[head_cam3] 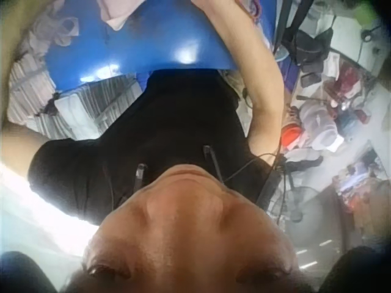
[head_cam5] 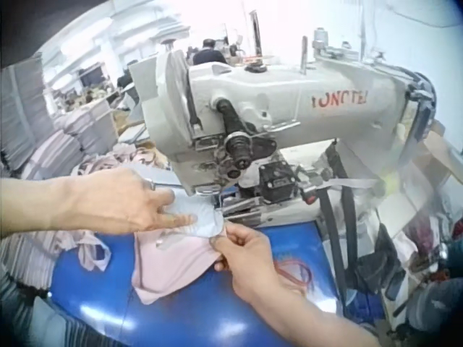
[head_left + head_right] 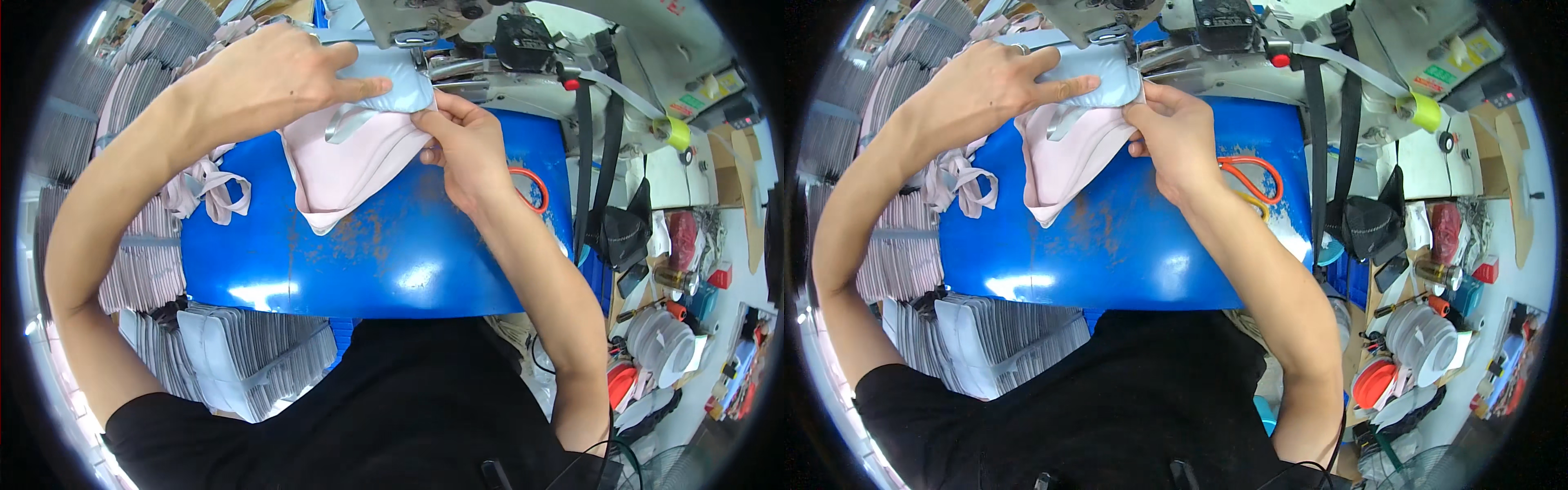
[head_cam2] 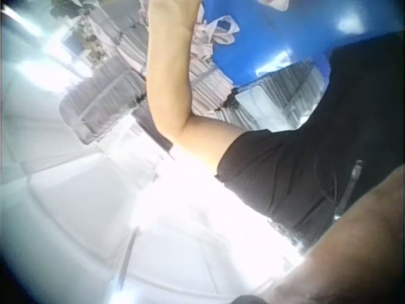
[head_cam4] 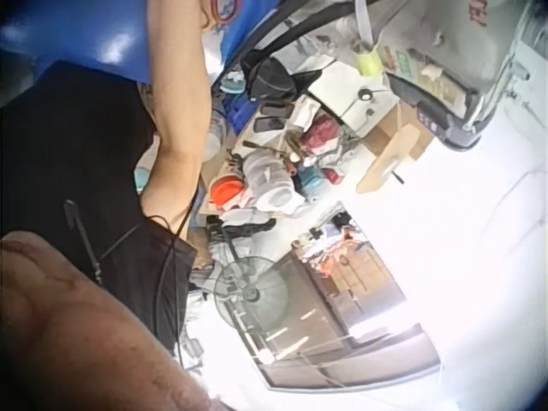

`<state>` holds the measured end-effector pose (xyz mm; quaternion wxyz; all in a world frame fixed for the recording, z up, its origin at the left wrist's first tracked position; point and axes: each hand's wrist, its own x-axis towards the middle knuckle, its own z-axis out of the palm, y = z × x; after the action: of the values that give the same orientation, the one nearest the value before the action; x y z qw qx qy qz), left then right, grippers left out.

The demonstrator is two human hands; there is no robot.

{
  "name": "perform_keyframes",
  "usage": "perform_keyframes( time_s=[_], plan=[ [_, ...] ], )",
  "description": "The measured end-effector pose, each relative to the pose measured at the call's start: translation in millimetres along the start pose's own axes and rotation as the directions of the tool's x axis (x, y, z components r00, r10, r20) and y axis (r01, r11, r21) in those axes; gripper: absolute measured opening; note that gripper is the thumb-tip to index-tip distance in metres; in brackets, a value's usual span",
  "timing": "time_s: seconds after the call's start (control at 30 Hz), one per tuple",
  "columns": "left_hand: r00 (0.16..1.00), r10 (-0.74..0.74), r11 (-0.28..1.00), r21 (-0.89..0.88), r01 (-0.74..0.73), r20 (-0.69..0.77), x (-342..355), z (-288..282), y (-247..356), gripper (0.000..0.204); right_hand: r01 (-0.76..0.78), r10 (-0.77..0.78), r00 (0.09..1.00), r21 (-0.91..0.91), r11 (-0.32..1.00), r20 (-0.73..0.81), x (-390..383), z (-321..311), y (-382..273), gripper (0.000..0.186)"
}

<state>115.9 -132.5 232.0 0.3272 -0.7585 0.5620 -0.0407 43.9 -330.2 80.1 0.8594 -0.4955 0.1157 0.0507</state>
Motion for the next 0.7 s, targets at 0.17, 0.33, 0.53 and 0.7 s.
perform_keyframes(
  time_s=[0.17,0.33,0.53,0.7],
  plan=[
    [0.995,-0.042,0.999,-0.023,0.040,-0.093,7,-7,11,0.064,0.016,-0.016,1.000,0.056,0.998,-0.011,7,0,5,0.030],
    [0.990,-0.139,0.986,-0.101,0.134,-0.037,10,-23,38,0.056,0.074,-0.076,0.997,0.113,0.991,0.010,6,2,13,0.028],
    [0.967,-0.252,0.913,-0.341,0.226,-0.033,27,-25,71,0.060,0.211,-0.213,0.977,0.110,0.971,0.006,2,-5,26,0.037],
    [0.905,-0.423,0.805,-0.476,0.355,-0.040,47,-15,95,0.051,0.213,-0.213,0.977,0.039,0.976,-0.006,-6,-3,25,0.035]
  ],
)
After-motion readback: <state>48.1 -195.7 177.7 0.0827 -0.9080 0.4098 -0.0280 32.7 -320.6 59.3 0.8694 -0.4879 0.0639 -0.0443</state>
